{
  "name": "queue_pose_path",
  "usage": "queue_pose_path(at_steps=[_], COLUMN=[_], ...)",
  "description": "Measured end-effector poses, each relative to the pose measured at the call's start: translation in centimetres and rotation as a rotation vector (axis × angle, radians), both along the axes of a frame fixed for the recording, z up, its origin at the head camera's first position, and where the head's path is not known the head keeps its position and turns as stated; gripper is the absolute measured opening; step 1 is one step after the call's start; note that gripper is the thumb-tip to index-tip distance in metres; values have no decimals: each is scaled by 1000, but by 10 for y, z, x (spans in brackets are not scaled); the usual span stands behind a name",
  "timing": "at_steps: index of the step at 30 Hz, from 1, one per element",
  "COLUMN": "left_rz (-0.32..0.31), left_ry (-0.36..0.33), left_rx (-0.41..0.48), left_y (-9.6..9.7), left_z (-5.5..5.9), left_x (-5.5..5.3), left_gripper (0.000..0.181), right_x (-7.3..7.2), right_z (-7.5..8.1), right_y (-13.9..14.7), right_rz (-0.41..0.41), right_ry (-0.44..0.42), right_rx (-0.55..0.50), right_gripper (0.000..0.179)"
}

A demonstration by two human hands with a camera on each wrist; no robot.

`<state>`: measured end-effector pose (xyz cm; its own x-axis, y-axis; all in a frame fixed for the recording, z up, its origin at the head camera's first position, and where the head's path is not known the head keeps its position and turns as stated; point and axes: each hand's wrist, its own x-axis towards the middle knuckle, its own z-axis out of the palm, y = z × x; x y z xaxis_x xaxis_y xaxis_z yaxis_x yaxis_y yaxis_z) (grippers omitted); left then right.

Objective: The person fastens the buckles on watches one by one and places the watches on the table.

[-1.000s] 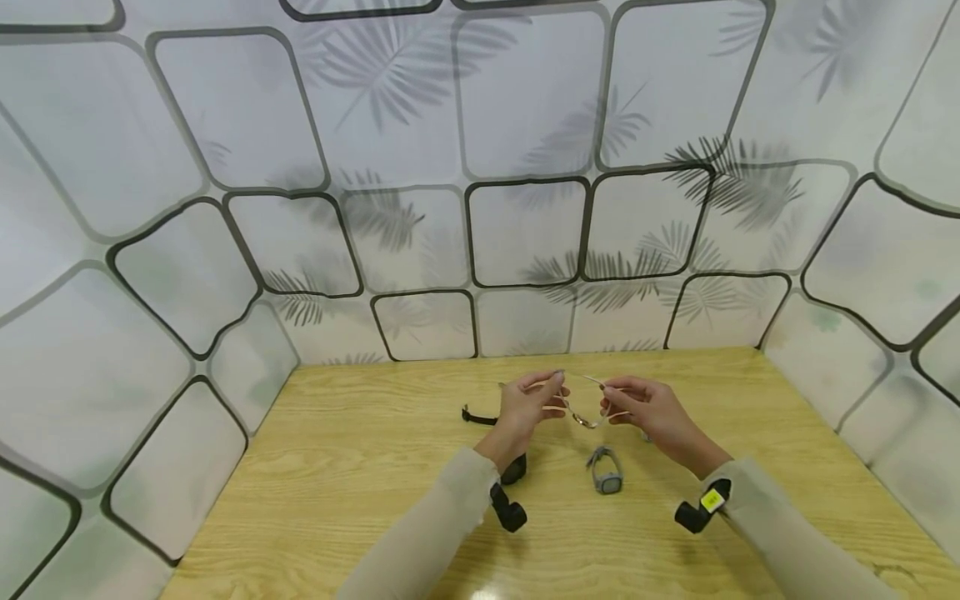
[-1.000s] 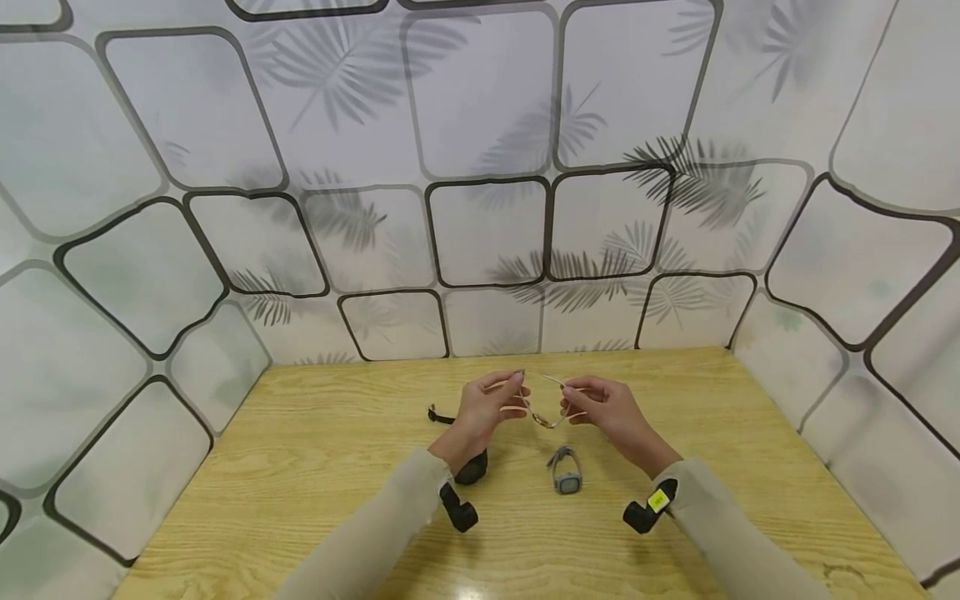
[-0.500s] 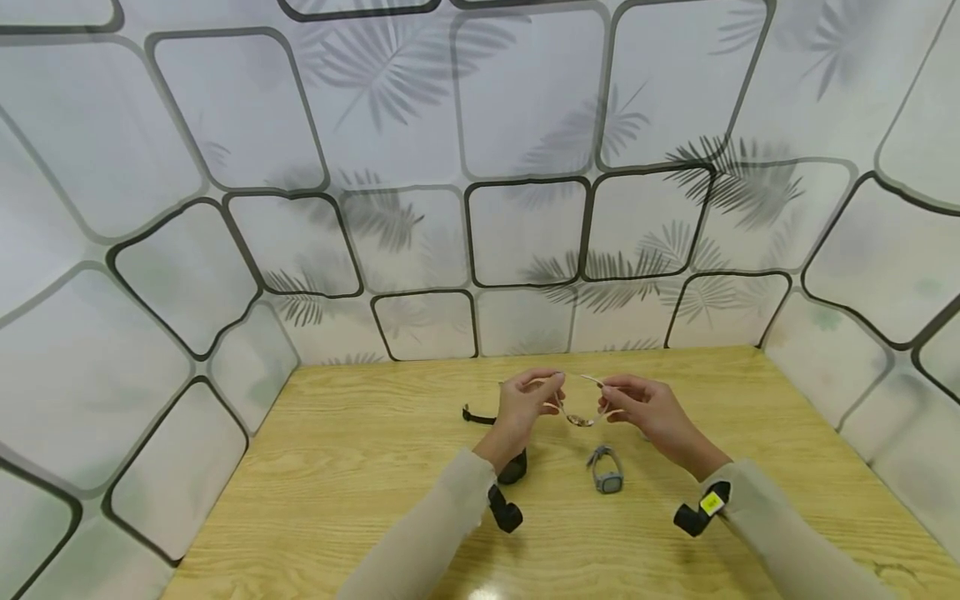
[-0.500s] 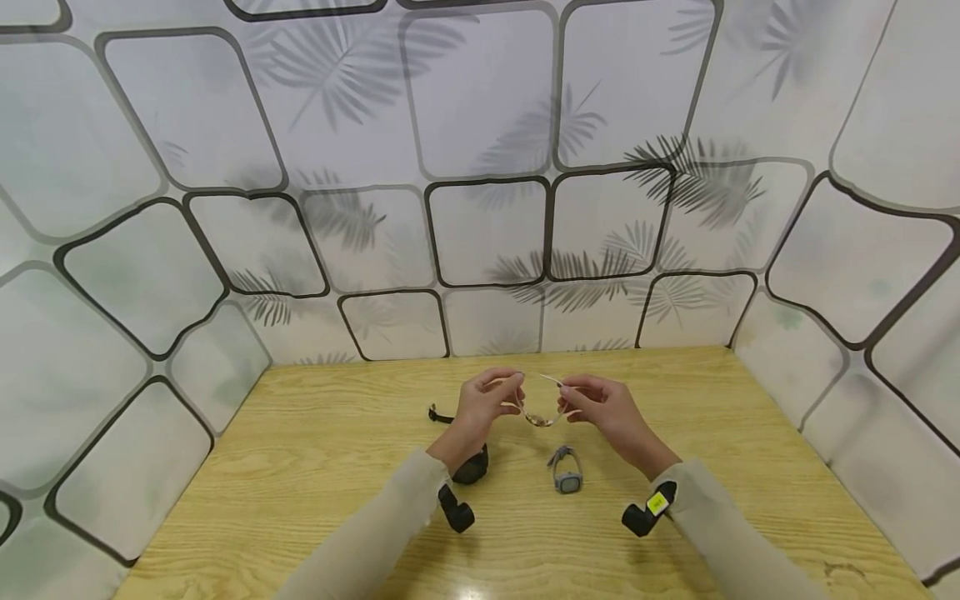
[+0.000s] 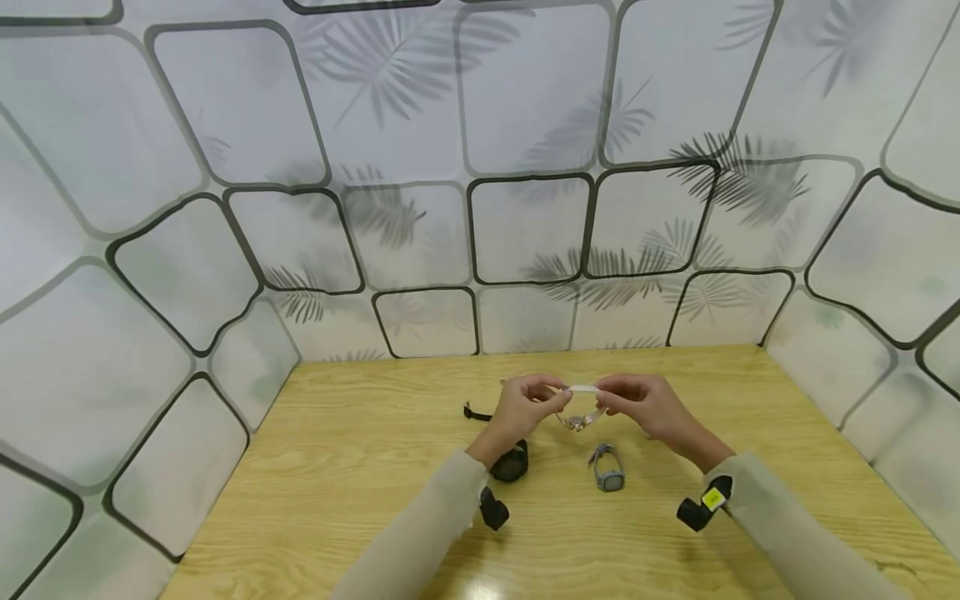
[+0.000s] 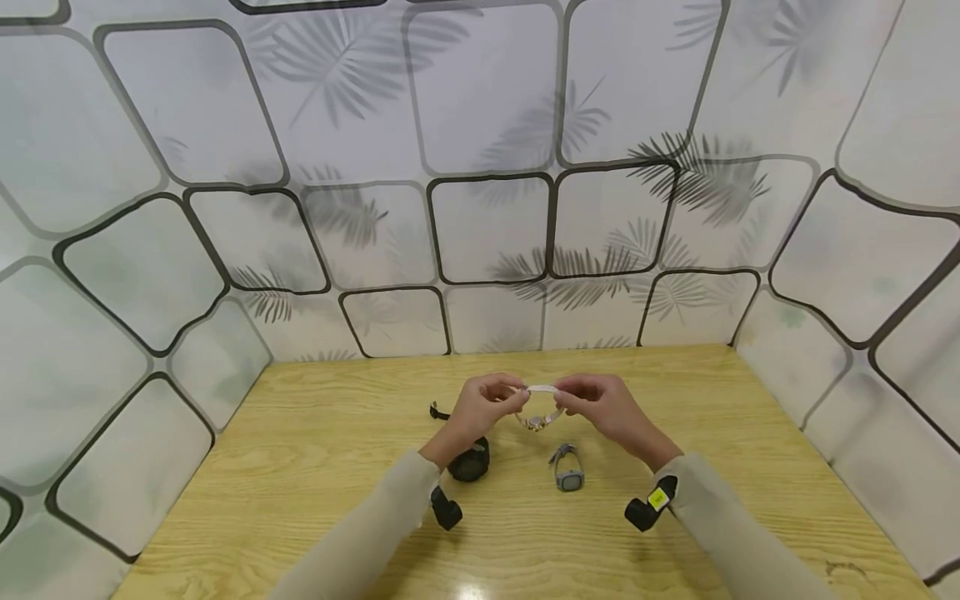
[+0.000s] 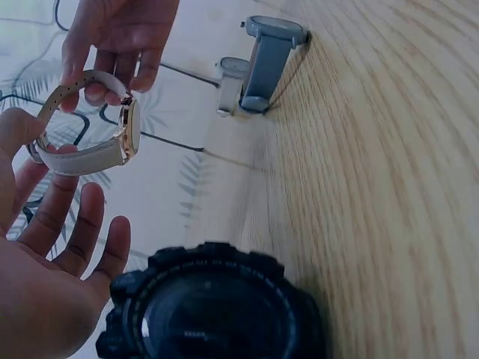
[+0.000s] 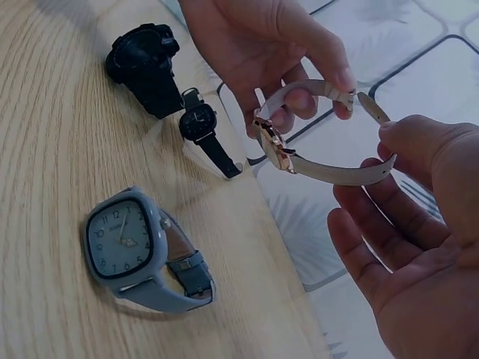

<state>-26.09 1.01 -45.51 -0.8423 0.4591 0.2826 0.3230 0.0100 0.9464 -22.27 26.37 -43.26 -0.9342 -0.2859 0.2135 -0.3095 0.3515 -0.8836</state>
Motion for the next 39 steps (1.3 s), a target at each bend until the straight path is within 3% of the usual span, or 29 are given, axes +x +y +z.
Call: queue_pose_path(at_steps=[6,11,25,39], left_rz=[-5,-4,-24,8], left_ry=[78,100,48,-47], left_rx=[-96,-117,-97,15], left_y=[-3,-4,-6,1], left_z=[-1,-2,-4,-4], left_x=[0,1,4,5], left_gripper=[16,19,20,21], right_x=[1,3,2,1], right_z=[3,3,-6,-11], right_y=[-4,-6,-13,-16], right_rz=[16,40,40,48], right_ry=[43,57,37,-29], right_rx=[97,135,130,66], right_gripper=[27,25,30,34])
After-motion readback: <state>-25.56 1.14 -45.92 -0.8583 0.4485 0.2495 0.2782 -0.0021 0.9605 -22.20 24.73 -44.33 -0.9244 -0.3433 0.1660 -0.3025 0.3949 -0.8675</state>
